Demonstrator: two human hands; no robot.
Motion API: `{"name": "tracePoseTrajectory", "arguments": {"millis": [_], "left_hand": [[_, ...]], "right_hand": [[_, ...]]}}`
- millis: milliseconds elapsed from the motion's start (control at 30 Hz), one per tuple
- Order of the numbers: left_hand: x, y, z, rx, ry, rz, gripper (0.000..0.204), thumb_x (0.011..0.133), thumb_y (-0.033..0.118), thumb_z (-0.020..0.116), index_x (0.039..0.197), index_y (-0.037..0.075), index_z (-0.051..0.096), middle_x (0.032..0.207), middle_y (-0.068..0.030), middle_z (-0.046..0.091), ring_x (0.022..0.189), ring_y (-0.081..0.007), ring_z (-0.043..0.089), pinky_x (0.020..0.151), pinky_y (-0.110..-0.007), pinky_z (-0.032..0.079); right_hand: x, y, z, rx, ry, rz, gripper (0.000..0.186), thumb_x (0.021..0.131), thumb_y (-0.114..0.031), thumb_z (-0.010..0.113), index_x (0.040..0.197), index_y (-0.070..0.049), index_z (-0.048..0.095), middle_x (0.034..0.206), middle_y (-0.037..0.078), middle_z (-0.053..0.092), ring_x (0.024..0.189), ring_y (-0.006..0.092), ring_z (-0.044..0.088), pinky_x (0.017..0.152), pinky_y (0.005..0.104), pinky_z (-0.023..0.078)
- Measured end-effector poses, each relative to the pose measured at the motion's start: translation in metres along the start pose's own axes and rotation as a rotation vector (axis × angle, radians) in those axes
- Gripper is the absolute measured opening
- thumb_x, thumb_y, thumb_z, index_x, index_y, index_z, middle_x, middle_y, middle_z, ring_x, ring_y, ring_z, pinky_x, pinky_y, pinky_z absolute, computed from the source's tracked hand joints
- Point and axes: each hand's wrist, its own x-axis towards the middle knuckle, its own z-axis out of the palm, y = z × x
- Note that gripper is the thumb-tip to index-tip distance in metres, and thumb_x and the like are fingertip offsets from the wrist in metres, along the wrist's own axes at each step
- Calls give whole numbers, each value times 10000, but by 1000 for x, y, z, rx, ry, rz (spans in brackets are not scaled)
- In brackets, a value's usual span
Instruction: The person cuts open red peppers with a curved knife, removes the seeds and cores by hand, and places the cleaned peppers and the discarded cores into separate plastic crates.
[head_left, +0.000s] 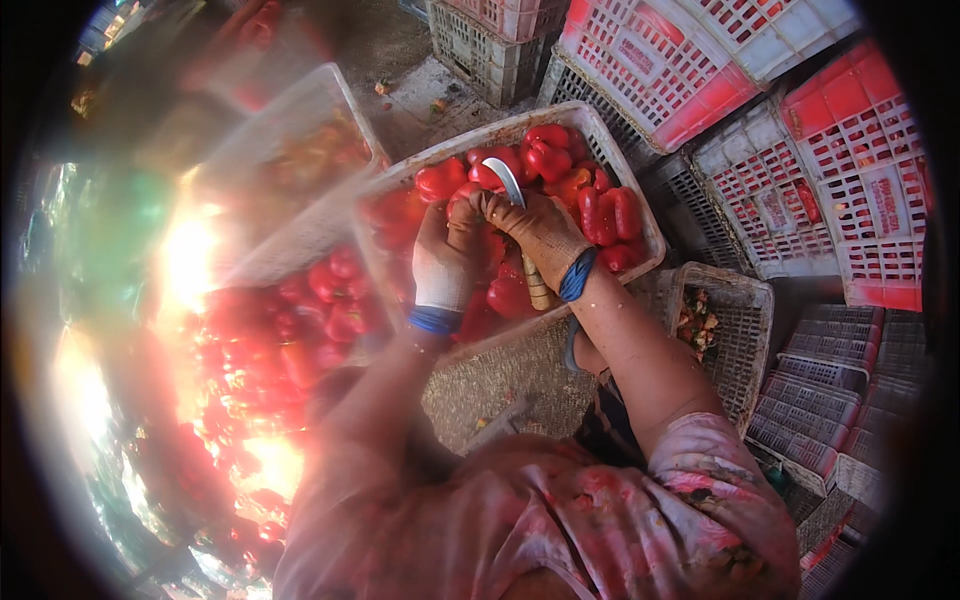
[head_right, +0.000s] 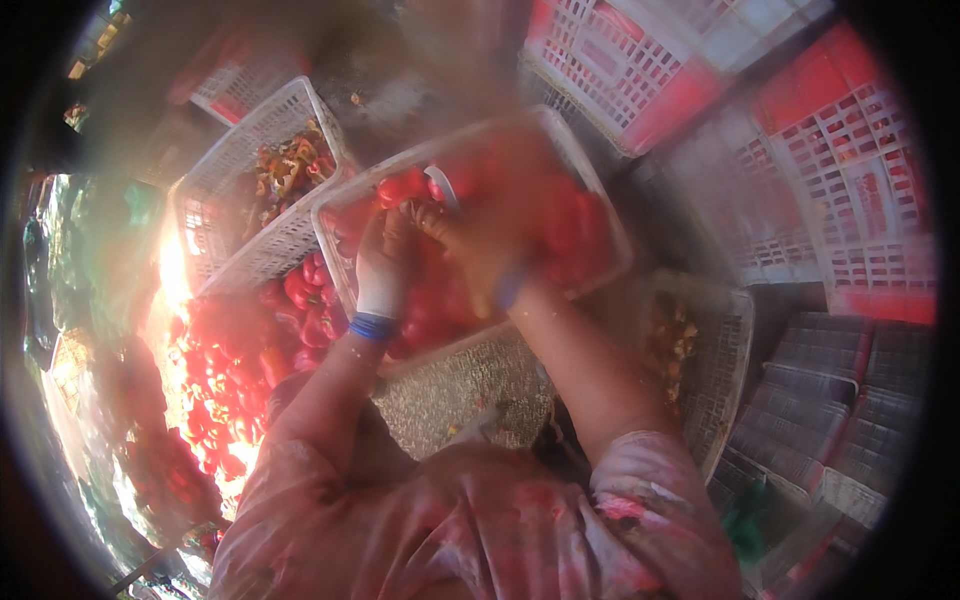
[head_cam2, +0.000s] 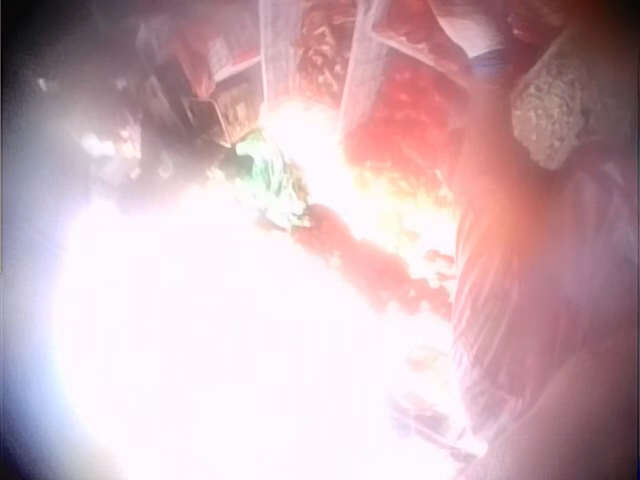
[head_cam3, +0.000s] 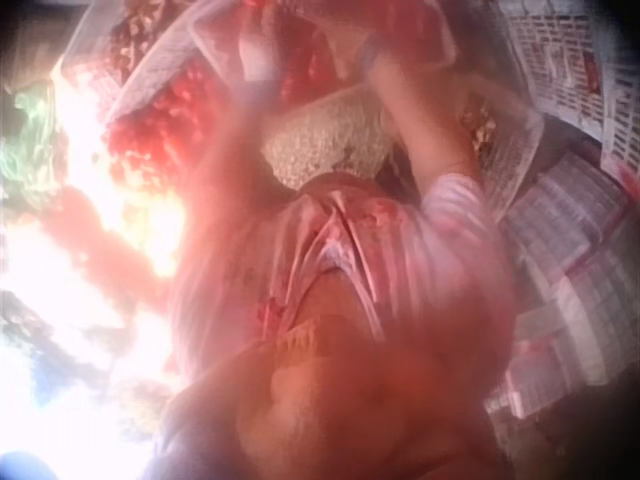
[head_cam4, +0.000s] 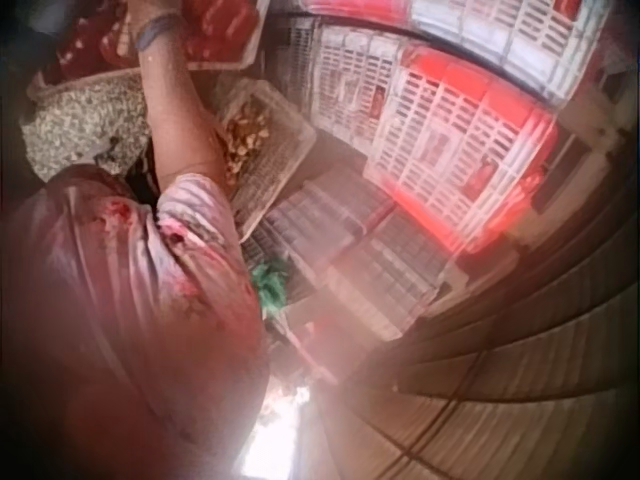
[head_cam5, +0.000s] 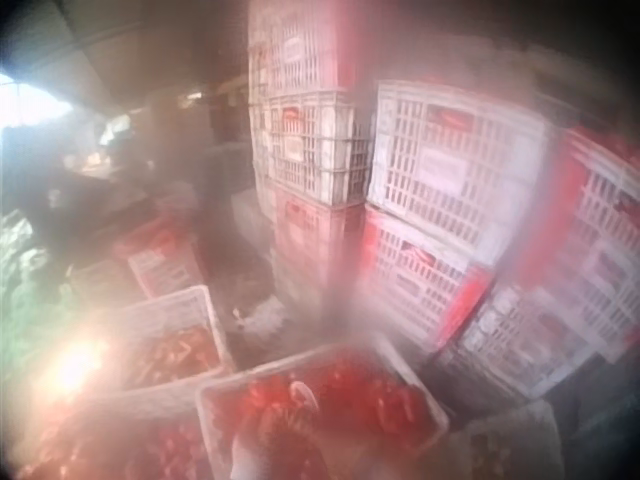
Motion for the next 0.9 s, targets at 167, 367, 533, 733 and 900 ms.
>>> {"name": "tracePoseTrajectory", "arguments": {"millis": [167,367,533,733,900], "left_hand": [[-17,23,14,71,-40,72,406,977,396,479,1077,29,621,957,-127,675,849,-200,633,733,-341,480],[-10,21,25,-108,-25,71,376,967,364,506,1067,23,629,941,-140,655,840,-213,617,747,-330,475],[-7,23,27,-48,5,165,345,947,311,549,1054,-16,579,759,-112,653,669,-144,615,579,-305,490],[2,20,27,-292,-122,-3,390,950,347,544,1052,-27,589,809,-103,661,738,-140,612,637,-306,491],[14,9,22,-152,-149,162,339,968,282,508,1075,-29,590,847,-101,646,805,-141,621,681,-288,492]], "right_hand": [[4,52,-4,-437,126,-355,379,891,-390,598,1028,-39,638,757,35,623,546,114,557,465,282,454],[5,48,-6,-226,112,-154,273,900,-291,553,1039,-67,624,868,56,616,706,160,584,567,319,466],[-1,22,-7,215,157,5,325,894,-319,590,1049,-38,641,743,18,620,526,98,567,407,261,440],[-10,5,-19,243,71,42,375,909,-334,586,1158,-56,624,766,27,629,503,104,553,367,267,428],[-13,-25,-12,689,140,210,395,935,-379,526,1167,-71,613,787,32,626,491,105,529,393,267,441]]}}
